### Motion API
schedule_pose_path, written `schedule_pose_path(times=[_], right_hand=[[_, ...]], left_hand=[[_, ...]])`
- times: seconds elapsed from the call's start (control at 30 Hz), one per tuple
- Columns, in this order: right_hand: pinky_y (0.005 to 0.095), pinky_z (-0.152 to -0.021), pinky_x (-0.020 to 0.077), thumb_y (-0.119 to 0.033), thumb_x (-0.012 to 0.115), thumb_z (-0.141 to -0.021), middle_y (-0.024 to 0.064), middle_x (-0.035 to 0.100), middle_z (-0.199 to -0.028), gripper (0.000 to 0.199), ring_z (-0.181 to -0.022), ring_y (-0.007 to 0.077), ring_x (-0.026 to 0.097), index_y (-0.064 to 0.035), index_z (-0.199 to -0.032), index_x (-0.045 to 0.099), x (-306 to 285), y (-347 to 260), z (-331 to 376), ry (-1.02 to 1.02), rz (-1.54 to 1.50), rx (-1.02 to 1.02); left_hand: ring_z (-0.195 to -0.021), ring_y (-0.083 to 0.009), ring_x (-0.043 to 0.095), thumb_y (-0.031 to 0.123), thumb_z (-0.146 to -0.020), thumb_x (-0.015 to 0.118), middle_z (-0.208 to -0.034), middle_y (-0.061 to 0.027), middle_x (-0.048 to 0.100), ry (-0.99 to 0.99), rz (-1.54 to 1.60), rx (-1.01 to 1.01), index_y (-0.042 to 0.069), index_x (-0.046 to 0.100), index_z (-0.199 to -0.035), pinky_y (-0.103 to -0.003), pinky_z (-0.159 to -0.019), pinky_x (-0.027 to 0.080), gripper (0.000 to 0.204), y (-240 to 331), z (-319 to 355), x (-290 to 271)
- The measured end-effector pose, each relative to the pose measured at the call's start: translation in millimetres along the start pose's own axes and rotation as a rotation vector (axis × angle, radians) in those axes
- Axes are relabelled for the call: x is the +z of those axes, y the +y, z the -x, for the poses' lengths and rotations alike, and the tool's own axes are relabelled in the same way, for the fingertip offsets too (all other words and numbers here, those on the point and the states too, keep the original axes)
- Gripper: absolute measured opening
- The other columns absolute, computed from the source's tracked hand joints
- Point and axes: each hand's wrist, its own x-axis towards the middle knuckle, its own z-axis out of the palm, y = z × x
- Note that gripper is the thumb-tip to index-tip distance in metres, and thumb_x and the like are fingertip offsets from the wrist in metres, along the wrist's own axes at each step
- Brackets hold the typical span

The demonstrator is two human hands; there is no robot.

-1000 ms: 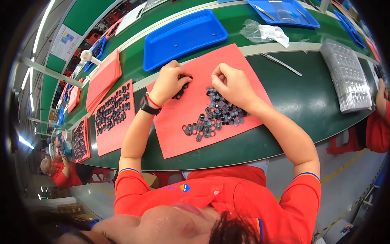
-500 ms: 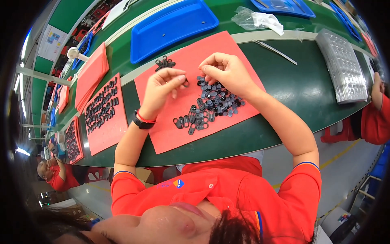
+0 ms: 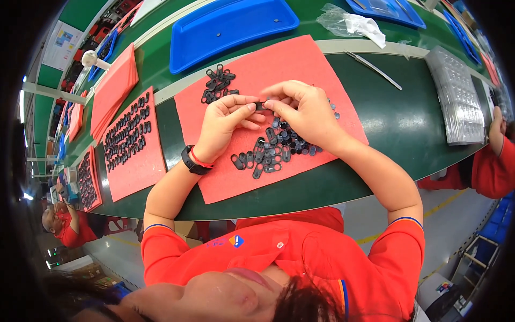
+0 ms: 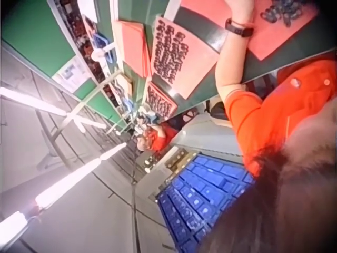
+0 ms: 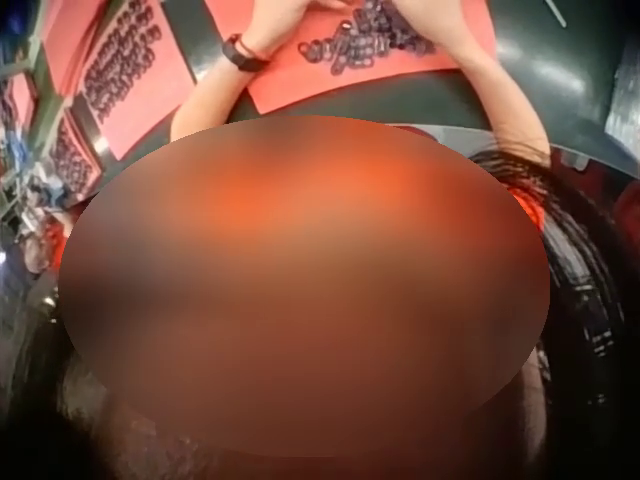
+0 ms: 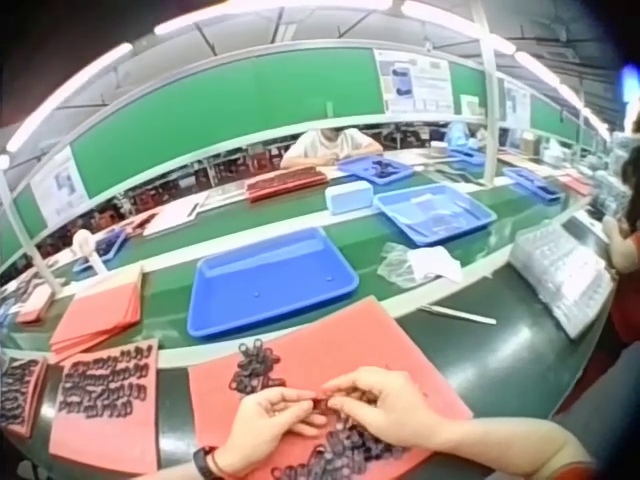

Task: The person sorts and assembles small black components by hand on a red work mat.

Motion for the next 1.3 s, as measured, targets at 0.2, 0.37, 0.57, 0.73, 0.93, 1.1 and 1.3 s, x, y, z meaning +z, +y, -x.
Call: schedule_pose_path(times=[0.2, 0.37, 0.57, 0.73, 0.93, 1.1, 1.3], right_hand=[[0.0181, -0.057, 0.0443, -0.004, 0.065, -0.08, 0.0033, 0.065, -0.085, 0.008, -0.065, 0.0041, 0.056, 0.0002, -0.088, 0.065, 2, -5, 2, 0.03, 0.1, -0.014], [0.02, -0.052, 0.0404, -0.005, 0.067, -0.077, 0.0021, 0.061, -0.076, 0.006, -0.059, 0.0044, 0.052, -0.0016, -0.082, 0.066, 4, -2, 0, 0.097, 0.23, -0.129], [0.0219, -0.049, 0.0378, -0.007, 0.069, -0.077, 0.0021, 0.057, -0.072, 0.008, -0.054, 0.0055, 0.048, -0.0015, -0.08, 0.064, 7, 4, 0, 0.115, 0.263, -0.14], [0.0221, -0.048, 0.0377, -0.008, 0.069, -0.077, 0.0025, 0.058, -0.071, 0.01, -0.054, 0.0057, 0.049, -0.0009, -0.08, 0.063, 8, 7, 0, 0.116, 0.258, -0.141], [0.0226, -0.048, 0.0382, -0.009, 0.069, -0.077, 0.0032, 0.058, -0.067, 0.011, -0.053, 0.0074, 0.049, -0.0012, -0.078, 0.061, 8, 9, -1, 0.123, 0.306, -0.181], [0.0229, -0.048, 0.0386, -0.009, 0.068, -0.077, 0.0036, 0.058, -0.067, 0.013, -0.052, 0.008, 0.051, -0.0009, -0.075, 0.059, 12, 8, 0, 0.132, 0.309, -0.199], [0.0226, -0.048, 0.0389, -0.009, 0.069, -0.077, 0.0033, 0.058, -0.066, 0.013, -0.053, 0.007, 0.052, -0.0011, -0.08, 0.058, 11, 8, 0, 0.105, 0.299, -0.176]], left_hand=[[-0.084, -0.024, 0.067, 0.005, -0.089, 0.053, -0.093, -0.0201, 0.064, -0.031, 0.007, -0.031, -0.01, 0.054, -0.105, -0.027, -0.066, 0.057, 0.022, 1, 0, 1], [-0.083, -0.0244, 0.067, 0.005, -0.089, 0.054, -0.092, -0.0206, 0.064, -0.04, 0.024, -0.03, -0.01, 0.052, -0.104, -0.028, -0.065, 0.058, 0.021, 0, 0, 3], [-0.081, -0.0233, 0.067, 0.004, -0.088, 0.054, -0.09, -0.0206, 0.064, -0.044, -0.005, -0.051, -0.01, 0.052, -0.102, -0.028, -0.065, 0.058, 0.02, 2, 0, 3], [-0.08, -0.0225, 0.067, 0.005, -0.088, 0.055, -0.09, -0.0204, 0.064, -0.042, 0.001, -0.053, -0.009, 0.053, -0.102, -0.028, -0.065, 0.058, 0.02, 1, 0, 3], [-0.079, -0.0207, 0.066, 0.005, -0.087, 0.056, -0.089, -0.0187, 0.064, -0.045, 0.017, -0.045, -0.008, 0.054, -0.099, -0.028, -0.065, 0.058, 0.017, -1, 0, 3], [-0.078, -0.02, 0.066, 0.003, -0.086, 0.057, -0.089, -0.0183, 0.064, -0.046, 0.007, -0.009, -0.008, 0.054, -0.095, -0.028, -0.064, 0.058, 0.014, -4, -1, 3], [-0.075, -0.0194, 0.066, 0.003, -0.086, 0.058, -0.088, -0.0185, 0.064, -0.063, -0.002, -0.003, -0.007, 0.055, -0.093, -0.027, -0.063, 0.058, 0.013, -5, 0, 0]])
